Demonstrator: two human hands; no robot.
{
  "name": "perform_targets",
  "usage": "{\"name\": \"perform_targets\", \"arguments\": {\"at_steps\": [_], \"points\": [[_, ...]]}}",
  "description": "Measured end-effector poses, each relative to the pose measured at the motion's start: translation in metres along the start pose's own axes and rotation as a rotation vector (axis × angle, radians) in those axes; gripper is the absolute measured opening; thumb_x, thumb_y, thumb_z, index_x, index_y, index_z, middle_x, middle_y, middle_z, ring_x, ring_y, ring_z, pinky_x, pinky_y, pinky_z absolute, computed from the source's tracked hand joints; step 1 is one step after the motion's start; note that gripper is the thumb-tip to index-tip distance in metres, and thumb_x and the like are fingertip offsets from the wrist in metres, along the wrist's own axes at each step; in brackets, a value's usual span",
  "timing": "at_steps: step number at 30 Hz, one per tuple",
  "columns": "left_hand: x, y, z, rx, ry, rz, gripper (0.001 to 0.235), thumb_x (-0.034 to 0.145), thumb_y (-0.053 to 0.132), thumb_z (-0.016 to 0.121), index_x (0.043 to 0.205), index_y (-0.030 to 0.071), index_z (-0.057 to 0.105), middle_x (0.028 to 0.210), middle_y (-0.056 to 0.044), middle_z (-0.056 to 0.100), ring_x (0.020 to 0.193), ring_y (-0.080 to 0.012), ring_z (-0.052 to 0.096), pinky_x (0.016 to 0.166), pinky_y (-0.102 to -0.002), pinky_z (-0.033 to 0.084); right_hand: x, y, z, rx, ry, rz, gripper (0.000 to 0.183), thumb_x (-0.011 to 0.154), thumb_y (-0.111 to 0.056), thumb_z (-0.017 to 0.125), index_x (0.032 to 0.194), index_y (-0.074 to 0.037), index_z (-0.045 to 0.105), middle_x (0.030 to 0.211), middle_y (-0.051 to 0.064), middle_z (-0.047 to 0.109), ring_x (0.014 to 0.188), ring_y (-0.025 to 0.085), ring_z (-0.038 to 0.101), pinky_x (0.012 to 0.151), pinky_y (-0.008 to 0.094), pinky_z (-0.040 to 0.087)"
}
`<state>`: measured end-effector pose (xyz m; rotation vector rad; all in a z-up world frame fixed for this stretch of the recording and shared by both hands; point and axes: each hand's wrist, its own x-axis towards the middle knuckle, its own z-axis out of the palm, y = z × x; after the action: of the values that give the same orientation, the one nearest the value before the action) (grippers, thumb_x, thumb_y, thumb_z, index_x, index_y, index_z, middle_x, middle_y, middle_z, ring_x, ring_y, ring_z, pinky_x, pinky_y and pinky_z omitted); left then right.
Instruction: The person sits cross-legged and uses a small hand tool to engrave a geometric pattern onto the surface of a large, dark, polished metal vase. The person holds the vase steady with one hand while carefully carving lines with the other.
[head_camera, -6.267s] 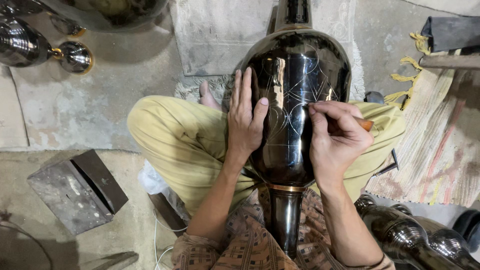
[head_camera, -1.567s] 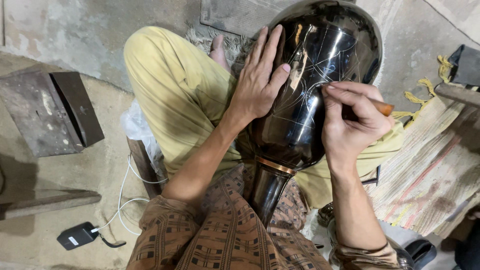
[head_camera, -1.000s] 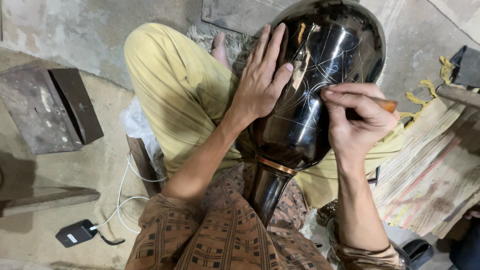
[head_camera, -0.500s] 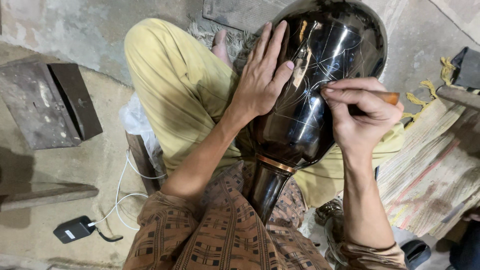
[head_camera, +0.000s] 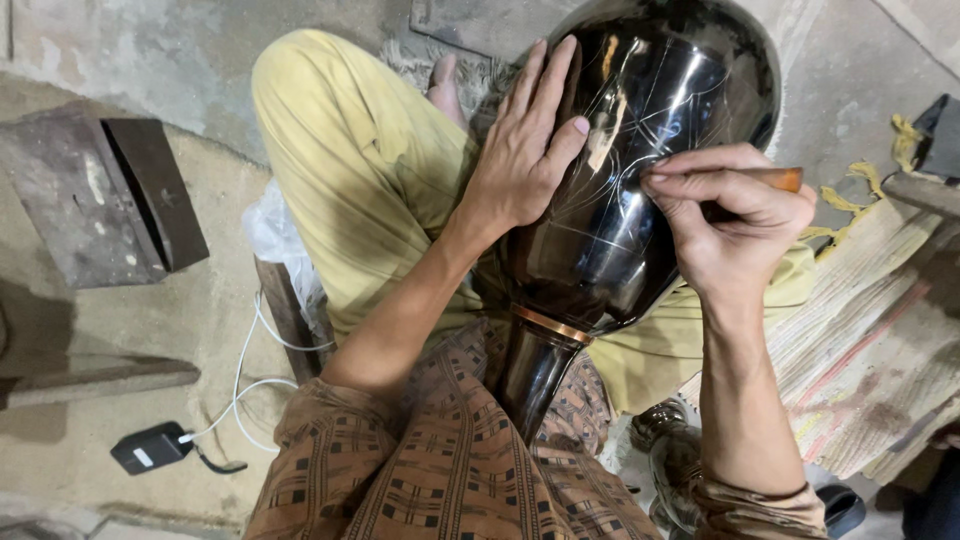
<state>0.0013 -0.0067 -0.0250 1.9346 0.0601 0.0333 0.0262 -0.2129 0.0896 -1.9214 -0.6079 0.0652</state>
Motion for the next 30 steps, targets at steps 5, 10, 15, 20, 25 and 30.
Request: {"name": "perform_targets", "arguments": {"at_steps": [5, 10, 15, 20, 25, 30], "points": [[0.0, -0.002, 0.001, 0.01, 0.002, 0.022, 0.071, 0.11, 0.04, 0.042, 0.169, 0.011, 0.016, 0.177, -0.022, 0.017, 0.167, -0.0359, 0.014, 0.137, -0.051, 0.014, -0.001, 0.0, -0.003, -0.046, -0.038, -0.029, 0.014, 0.098, 0.015, 0.079, 0.095, 0.001, 0.078, 0.1, 0.012, 0.076, 0.086, 0.015, 0.073, 0.081, 0.023, 0.061], [-0.001, -0.002, -0.001, 0.013, -0.003, 0.013, 0.072, 0.109, 0.04, 0.043, 0.169, 0.011, 0.017, 0.177, -0.022, 0.017, 0.167, -0.035, 0.015, 0.137, -0.051, 0.015, 0.007, 0.005, -0.012, 0.027, -0.123, -0.042, 0.014, 0.098, 0.013, 0.079, 0.094, 0.0, 0.078, 0.098, 0.011, 0.076, 0.085, 0.015, 0.074, 0.079, 0.023, 0.062], [-0.001, -0.005, 0.002, -0.005, 0.001, 0.021, 0.071, 0.11, 0.04, 0.042, 0.169, 0.011, 0.016, 0.178, -0.021, 0.018, 0.168, -0.0349, 0.013, 0.138, -0.05, 0.015, -0.001, 0.009, -0.01, -0.011, -0.072, -0.029, 0.015, 0.098, 0.014, 0.076, 0.094, 0.0, 0.078, 0.099, 0.012, 0.076, 0.084, 0.016, 0.074, 0.08, 0.023, 0.063], [0.002, -0.01, 0.005, 0.006, 0.0, 0.051, 0.072, 0.111, 0.04, 0.042, 0.17, 0.01, 0.014, 0.178, -0.021, 0.016, 0.168, -0.0343, 0.011, 0.138, -0.053, 0.013, 0.006, 0.013, -0.014, 0.047, -0.121, -0.048, 0.015, 0.098, 0.013, 0.076, 0.096, -0.001, 0.078, 0.098, 0.012, 0.076, 0.082, 0.015, 0.075, 0.077, 0.023, 0.064], [0.0, -0.013, 0.005, 0.0, -0.009, 0.059, 0.071, 0.112, 0.039, 0.043, 0.17, 0.01, 0.014, 0.178, -0.02, 0.015, 0.168, -0.0339, 0.011, 0.138, -0.053, 0.012, 0.007, 0.004, -0.018, -0.008, -0.159, -0.047, 0.013, 0.096, 0.013, 0.078, 0.093, 0.0, 0.078, 0.097, 0.012, 0.076, 0.083, 0.015, 0.074, 0.079, 0.024, 0.062], [0.001, -0.016, 0.006, 0.016, -0.003, 0.092, 0.068, 0.114, 0.037, 0.042, 0.171, 0.009, 0.014, 0.177, -0.015, 0.019, 0.168, -0.0321, 0.012, 0.141, -0.051, 0.014, 0.007, -0.003, -0.017, -0.008, -0.148, -0.028, 0.014, 0.094, 0.015, 0.077, 0.092, 0.001, 0.078, 0.097, 0.012, 0.076, 0.086, 0.015, 0.074, 0.082, 0.023, 0.061]]}}
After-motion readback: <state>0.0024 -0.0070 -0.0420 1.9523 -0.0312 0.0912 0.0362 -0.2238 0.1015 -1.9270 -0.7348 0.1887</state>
